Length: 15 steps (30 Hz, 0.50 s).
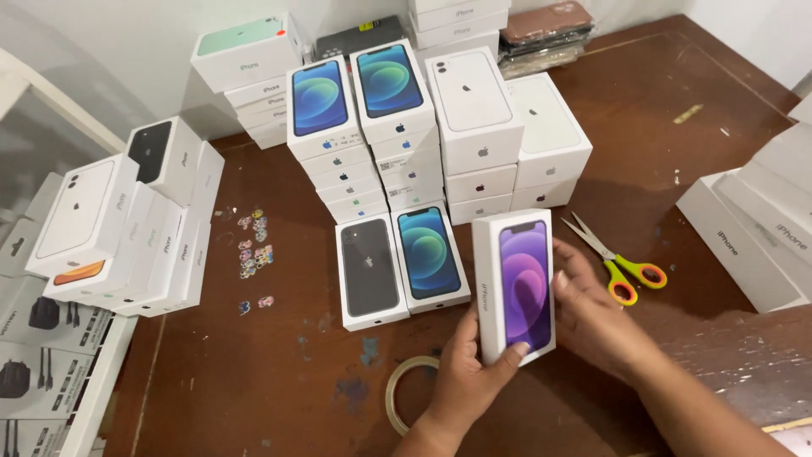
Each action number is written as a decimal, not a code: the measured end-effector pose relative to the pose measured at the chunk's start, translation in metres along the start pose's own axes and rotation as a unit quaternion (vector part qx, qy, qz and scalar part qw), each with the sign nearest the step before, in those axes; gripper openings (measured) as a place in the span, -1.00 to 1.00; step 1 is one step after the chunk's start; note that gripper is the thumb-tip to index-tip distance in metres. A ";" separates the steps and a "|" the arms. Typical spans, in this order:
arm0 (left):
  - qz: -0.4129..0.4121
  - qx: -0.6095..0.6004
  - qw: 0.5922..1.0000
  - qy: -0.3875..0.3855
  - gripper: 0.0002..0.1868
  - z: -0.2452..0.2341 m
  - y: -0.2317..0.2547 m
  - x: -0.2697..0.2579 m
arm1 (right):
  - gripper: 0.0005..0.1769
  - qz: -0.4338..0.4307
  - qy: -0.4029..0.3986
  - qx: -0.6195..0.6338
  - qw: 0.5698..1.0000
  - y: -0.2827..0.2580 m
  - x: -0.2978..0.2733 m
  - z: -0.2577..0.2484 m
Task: Sealing iPhone boxes by carefully applying tape to the edges and cutting it with scissors.
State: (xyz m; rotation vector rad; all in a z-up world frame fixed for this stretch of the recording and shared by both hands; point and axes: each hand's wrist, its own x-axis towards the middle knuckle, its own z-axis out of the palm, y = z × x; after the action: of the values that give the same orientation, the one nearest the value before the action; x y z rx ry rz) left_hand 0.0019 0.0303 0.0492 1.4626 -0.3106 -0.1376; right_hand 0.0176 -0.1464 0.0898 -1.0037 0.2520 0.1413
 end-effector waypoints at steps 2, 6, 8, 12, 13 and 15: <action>0.113 0.033 0.991 -0.068 -0.20 -0.002 0.031 0.001 | -0.03 0.023 0.001 -0.052 0.998 0.009 0.003 -0.006; 0.251 0.145 0.945 -0.149 -0.37 -0.005 0.010 -0.009 | 0.34 0.128 0.014 0.059 0.990 0.015 -0.004 -0.011; 0.255 0.207 0.935 -0.133 -0.39 -0.004 -0.005 -0.009 | 0.19 0.109 0.001 0.039 0.993 0.032 0.012 -0.044; 0.089 0.081 0.989 -0.091 0.44 0.003 0.007 -0.011 | -0.31 0.035 -0.045 -0.036 0.998 0.066 0.039 -0.115; 0.088 0.080 0.989 -0.089 0.44 0.004 0.010 -0.009 | -0.31 0.038 -0.045 -0.038 0.998 0.061 0.035 -0.106; 0.087 -0.045 0.994 -0.051 0.07 0.006 0.020 -0.002 | -0.42 -0.032 -0.104 -0.096 0.989 0.046 0.031 -0.086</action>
State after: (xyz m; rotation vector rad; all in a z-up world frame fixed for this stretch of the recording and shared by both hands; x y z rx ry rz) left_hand -0.0034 0.0277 0.0688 1.3343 -0.5078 -0.0843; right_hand 0.0246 -0.1942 -0.0003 -1.1777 0.0163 0.2140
